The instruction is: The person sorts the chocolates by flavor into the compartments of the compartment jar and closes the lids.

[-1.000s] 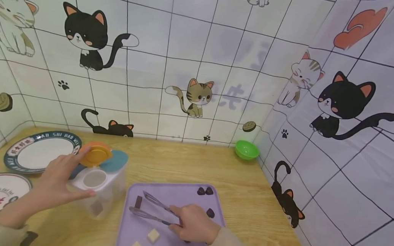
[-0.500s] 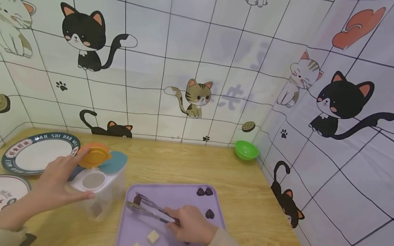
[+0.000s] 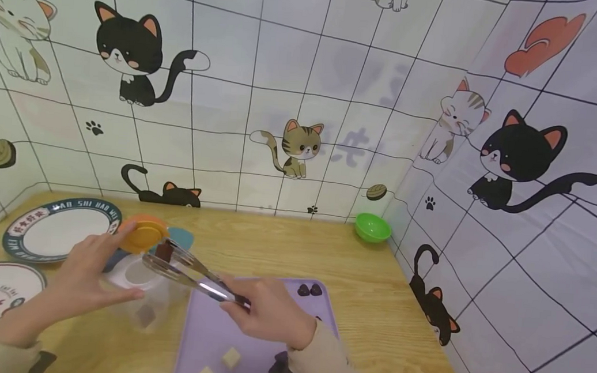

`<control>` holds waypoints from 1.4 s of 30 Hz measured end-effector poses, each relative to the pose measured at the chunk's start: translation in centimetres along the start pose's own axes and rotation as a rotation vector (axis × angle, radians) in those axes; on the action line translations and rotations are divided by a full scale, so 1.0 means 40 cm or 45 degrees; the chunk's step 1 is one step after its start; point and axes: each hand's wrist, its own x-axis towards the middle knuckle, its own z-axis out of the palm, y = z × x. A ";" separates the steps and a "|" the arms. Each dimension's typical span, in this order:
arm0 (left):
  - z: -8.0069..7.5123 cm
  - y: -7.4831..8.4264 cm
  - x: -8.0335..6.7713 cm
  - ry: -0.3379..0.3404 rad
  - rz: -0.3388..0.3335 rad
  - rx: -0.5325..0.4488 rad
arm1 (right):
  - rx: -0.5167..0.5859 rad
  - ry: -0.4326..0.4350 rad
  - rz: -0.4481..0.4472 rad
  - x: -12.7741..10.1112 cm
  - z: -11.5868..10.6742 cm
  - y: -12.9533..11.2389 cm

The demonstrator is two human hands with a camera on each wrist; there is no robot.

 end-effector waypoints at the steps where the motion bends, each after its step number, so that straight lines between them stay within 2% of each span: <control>1: 0.001 0.001 0.001 -0.006 -0.002 -0.002 | -0.020 0.004 -0.013 0.009 0.004 -0.006; 6: 0.009 0.008 0.006 -0.031 -0.004 -0.021 | -0.080 0.076 0.002 0.023 0.016 -0.020; 11: 0.014 0.008 0.007 -0.004 0.009 -0.029 | 0.001 0.159 0.099 0.000 0.008 -0.006; 16: 0.012 0.002 0.009 0.036 0.040 -0.004 | -0.054 0.249 0.186 -0.040 -0.011 0.021; 19: 0.011 0.004 0.013 0.040 0.058 0.006 | -0.074 0.289 0.267 -0.083 -0.024 0.043; 26: 0.006 0.010 0.012 -0.004 0.009 -0.028 | -0.061 0.331 0.544 -0.229 -0.054 0.100; 29: 0.004 0.012 0.011 0.003 0.005 -0.040 | -0.141 0.398 0.676 -0.297 -0.071 0.126; 32: 0.001 0.010 0.011 0.025 0.011 -0.043 | -0.294 0.442 0.808 -0.357 -0.086 0.152; 36: -0.004 0.006 0.005 0.034 0.006 -0.045 | -0.422 0.381 1.007 -0.416 -0.102 0.183; 42: -0.004 0.004 -0.002 0.000 -0.021 -0.068 | -0.415 0.192 1.265 -0.472 -0.095 0.221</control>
